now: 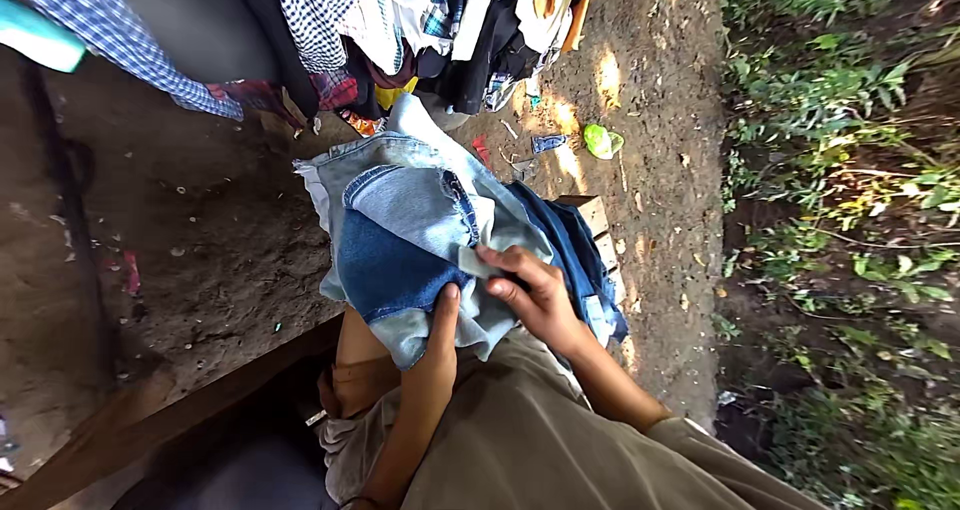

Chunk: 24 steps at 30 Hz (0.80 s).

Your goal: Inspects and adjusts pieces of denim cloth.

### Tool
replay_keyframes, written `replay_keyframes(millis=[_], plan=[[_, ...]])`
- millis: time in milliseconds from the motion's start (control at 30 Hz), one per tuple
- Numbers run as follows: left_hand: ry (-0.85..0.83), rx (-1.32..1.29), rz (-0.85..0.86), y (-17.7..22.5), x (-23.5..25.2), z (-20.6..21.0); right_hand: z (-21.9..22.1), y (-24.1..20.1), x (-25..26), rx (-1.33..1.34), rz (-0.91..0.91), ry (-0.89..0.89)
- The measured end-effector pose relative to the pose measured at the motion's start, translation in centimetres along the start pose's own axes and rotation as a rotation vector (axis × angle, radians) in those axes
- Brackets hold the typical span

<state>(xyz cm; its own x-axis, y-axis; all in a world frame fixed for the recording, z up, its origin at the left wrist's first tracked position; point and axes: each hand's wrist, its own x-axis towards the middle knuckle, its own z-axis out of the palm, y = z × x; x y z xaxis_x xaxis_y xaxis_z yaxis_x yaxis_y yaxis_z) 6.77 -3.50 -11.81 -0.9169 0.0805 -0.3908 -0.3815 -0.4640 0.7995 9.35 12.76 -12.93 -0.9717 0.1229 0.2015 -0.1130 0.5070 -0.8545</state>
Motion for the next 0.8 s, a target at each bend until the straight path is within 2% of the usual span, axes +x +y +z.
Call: replay_keyframes(millis=[67,133,300,433,500,700,800], plan=[[0.019,-0.002,-0.001,0.1,0.1,0.0,-0.8,-0.1,0.3,0.174,0.068,0.067],[0.031,-0.023,-0.01,0.0,0.2,0.1,-1.3,-0.4,0.3,0.226,0.059,0.049],[-0.007,-0.042,-0.045,0.0,0.1,0.2,-0.5,-0.3,-0.3,-0.022,-0.061,-0.131],[0.041,-0.04,-0.049,0.3,0.1,0.2,-0.4,0.0,-0.1,0.139,0.02,0.044],[0.055,-0.045,-0.05,0.4,0.2,0.3,-0.7,0.0,-0.1,0.18,0.023,0.068],[-0.09,-0.045,-0.071,0.2,-0.3,-0.3,-0.8,-0.1,-0.6,0.097,-0.026,-0.121],[-0.041,-0.121,-0.076,0.3,-0.1,-0.3,-0.9,0.2,-0.6,0.096,-0.066,-0.12]])
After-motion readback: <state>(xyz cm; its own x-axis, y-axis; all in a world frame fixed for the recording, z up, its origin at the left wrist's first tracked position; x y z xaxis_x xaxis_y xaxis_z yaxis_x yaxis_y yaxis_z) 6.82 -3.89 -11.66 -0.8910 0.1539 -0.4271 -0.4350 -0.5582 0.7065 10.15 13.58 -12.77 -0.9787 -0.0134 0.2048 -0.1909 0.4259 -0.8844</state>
